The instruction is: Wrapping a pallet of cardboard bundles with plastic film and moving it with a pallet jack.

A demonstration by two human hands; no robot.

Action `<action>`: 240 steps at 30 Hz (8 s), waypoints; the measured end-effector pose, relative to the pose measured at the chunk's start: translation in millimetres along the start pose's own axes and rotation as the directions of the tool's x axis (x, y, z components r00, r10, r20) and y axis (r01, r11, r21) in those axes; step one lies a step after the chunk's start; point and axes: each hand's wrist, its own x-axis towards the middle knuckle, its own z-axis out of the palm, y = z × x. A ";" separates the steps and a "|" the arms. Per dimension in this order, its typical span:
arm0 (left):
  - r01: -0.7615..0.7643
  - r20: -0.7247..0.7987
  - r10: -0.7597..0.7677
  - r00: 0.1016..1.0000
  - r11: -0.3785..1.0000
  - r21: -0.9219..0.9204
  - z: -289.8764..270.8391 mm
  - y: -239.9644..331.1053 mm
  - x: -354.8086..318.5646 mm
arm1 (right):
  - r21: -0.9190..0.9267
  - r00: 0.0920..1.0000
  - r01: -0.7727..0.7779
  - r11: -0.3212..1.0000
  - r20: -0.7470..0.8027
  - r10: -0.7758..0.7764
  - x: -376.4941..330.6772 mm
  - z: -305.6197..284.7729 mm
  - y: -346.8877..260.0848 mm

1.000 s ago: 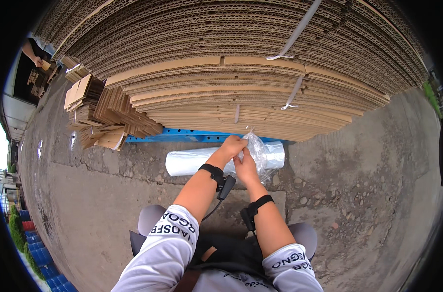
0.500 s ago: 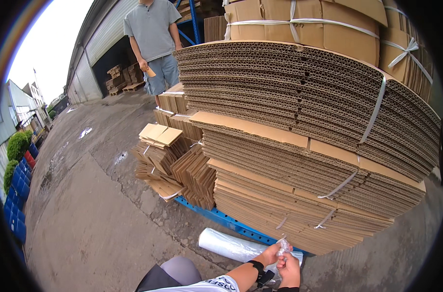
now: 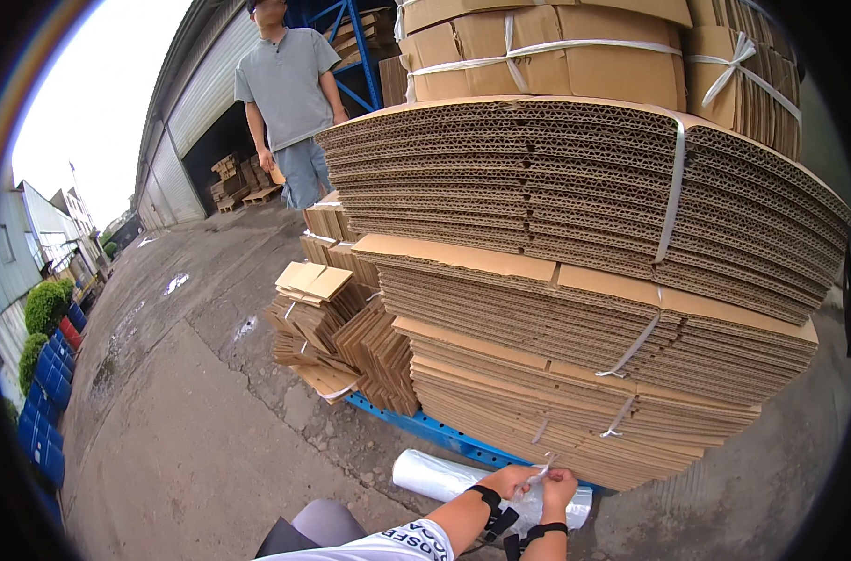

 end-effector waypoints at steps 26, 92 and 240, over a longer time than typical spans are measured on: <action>-0.414 -0.402 0.401 0.823 0.908 0.058 34.0 -31.9 3.4 | -0.352 0.999 0.000 0.936 -0.032 -0.012 -24.3 -19.9 -78.7; -0.494 0.203 0.458 0.865 0.847 0.195 14.8 -38.6 -20.2 | -0.399 0.948 0.082 0.913 0.313 0.052 -22.0 -54.3 -54.7; 0.483 -0.335 -0.360 0.871 0.501 0.718 -1043.3 421.3 -295.9 | -0.377 -0.099 -0.919 0.118 0.508 0.856 -264.0 739.3 -778.2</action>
